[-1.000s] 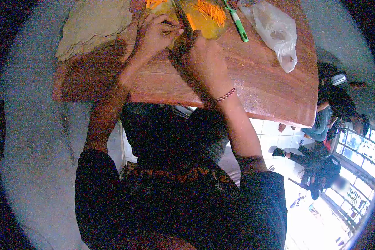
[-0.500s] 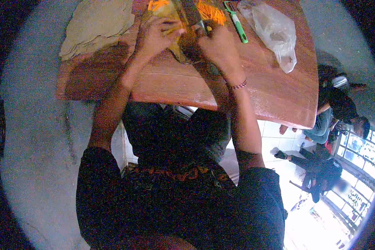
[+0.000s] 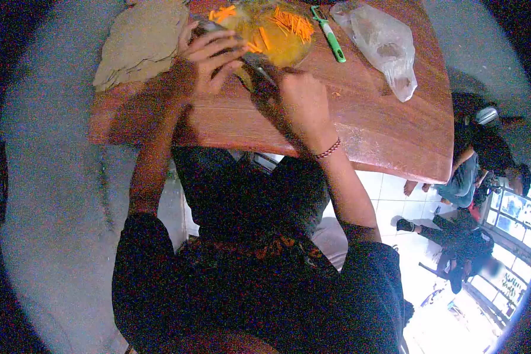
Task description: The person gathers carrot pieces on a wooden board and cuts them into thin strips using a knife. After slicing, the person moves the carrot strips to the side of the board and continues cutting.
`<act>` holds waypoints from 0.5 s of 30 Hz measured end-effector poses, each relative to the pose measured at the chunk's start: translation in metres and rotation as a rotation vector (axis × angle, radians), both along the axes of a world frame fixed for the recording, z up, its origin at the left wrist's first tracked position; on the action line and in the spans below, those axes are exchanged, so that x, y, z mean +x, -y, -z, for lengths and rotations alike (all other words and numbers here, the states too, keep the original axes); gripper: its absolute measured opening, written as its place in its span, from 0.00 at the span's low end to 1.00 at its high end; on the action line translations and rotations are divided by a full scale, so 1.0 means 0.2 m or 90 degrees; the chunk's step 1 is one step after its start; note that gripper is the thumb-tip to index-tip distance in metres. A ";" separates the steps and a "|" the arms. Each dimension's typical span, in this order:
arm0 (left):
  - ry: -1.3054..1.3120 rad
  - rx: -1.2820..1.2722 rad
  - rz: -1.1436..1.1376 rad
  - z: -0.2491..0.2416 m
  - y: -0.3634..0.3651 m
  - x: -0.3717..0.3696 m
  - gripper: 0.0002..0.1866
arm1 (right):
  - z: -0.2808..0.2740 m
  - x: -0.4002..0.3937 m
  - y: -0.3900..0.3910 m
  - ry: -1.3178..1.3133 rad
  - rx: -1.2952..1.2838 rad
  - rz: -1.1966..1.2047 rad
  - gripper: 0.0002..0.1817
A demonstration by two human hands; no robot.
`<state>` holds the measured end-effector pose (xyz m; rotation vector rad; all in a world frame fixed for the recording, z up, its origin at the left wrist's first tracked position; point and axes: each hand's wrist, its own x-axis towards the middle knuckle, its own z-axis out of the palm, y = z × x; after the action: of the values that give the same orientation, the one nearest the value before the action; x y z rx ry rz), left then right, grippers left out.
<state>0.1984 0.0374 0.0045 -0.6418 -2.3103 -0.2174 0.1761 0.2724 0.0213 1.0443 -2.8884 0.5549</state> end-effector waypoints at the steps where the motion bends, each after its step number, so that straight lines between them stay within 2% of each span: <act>1: 0.017 -0.014 0.004 0.02 -0.01 0.00 0.13 | -0.02 0.02 0.00 -0.007 -0.026 -0.020 0.24; 3: 0.024 -0.029 0.009 0.04 0.00 0.00 0.13 | -0.03 0.03 0.01 -0.014 -0.055 -0.042 0.24; 5: 0.031 -0.044 0.013 0.06 0.02 -0.01 0.13 | 0.00 0.02 0.03 -0.024 0.005 -0.022 0.25; 10: 0.099 -0.042 0.091 0.13 0.05 -0.10 0.18 | -0.03 0.04 0.05 -0.008 0.017 -0.023 0.24; 14: 0.111 -0.056 0.046 0.08 0.06 -0.11 0.20 | 0.01 0.04 0.04 -0.012 0.029 -0.036 0.24; 15: 0.071 -0.033 0.046 0.05 0.09 -0.11 0.20 | -0.01 0.05 0.05 -0.013 0.028 -0.035 0.24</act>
<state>0.1770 0.0194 -0.0059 -0.7567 -2.4087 -0.2323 0.1860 0.2634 0.0229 1.1323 -2.8753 0.4819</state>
